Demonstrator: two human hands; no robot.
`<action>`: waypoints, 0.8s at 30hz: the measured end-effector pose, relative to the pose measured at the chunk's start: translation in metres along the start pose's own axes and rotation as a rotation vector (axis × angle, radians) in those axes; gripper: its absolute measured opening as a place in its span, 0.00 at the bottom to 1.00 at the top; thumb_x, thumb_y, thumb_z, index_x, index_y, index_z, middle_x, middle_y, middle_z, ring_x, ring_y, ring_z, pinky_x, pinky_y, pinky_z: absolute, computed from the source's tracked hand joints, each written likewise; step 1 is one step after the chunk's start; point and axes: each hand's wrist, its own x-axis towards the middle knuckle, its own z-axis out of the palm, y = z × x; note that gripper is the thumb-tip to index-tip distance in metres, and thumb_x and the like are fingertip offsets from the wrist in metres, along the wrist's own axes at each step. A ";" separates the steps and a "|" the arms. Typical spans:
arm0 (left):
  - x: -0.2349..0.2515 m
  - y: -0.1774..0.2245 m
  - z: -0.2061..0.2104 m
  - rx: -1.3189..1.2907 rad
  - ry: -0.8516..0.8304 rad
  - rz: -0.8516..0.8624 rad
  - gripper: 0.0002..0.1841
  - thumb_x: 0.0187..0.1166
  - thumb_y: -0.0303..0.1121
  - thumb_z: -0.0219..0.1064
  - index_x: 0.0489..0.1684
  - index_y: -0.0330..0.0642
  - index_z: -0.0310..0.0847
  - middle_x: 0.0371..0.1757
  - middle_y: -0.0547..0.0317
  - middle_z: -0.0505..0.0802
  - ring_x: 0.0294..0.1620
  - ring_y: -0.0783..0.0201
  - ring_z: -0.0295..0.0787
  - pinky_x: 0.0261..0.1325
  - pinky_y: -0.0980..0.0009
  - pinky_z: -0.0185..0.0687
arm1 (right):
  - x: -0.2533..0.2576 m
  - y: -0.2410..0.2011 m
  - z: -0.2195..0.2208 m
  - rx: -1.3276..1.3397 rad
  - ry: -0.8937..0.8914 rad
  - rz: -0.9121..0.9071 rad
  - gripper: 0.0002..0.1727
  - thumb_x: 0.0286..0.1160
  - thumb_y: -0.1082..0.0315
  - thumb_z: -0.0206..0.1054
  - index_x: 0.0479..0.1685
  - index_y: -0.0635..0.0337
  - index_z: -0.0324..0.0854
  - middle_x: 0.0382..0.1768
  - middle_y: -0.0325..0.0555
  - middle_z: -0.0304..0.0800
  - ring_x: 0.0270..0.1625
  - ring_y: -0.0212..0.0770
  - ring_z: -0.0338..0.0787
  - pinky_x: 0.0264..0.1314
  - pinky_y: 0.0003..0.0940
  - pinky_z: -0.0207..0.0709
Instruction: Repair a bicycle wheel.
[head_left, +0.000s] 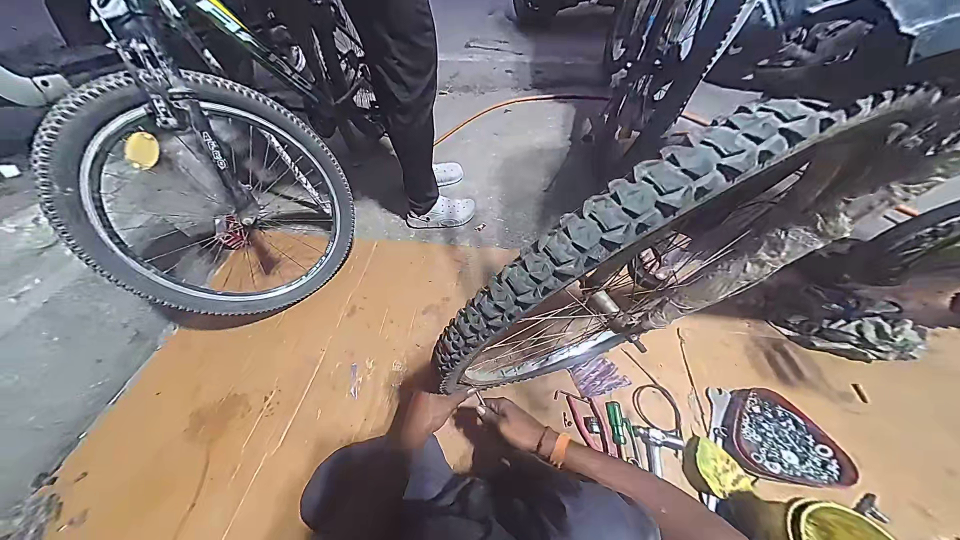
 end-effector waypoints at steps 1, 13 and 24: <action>-0.002 -0.003 0.005 0.002 0.052 0.023 0.50 0.45 0.66 0.86 0.69 0.42 0.81 0.61 0.60 0.93 0.66 0.70 0.87 0.77 0.62 0.80 | -0.007 -0.009 -0.019 -0.183 -0.039 0.038 0.23 0.92 0.52 0.49 0.47 0.63 0.83 0.35 0.52 0.84 0.40 0.47 0.85 0.49 0.51 0.79; -0.011 0.000 0.020 0.034 0.202 0.018 0.50 0.45 0.67 0.86 0.67 0.39 0.83 0.60 0.55 0.94 0.66 0.64 0.89 0.76 0.57 0.80 | 0.005 -0.026 -0.051 -0.722 -0.060 0.246 0.20 0.82 0.54 0.62 0.54 0.62 0.87 0.55 0.65 0.90 0.62 0.67 0.88 0.63 0.74 0.76; -0.009 0.000 0.027 -0.049 0.238 -0.019 0.50 0.47 0.63 0.88 0.68 0.36 0.80 0.59 0.53 0.94 0.64 0.64 0.90 0.75 0.57 0.82 | -0.019 0.042 -0.034 -0.336 0.157 0.381 0.22 0.78 0.46 0.66 0.44 0.58 0.89 0.43 0.56 0.93 0.51 0.57 0.91 0.57 0.65 0.80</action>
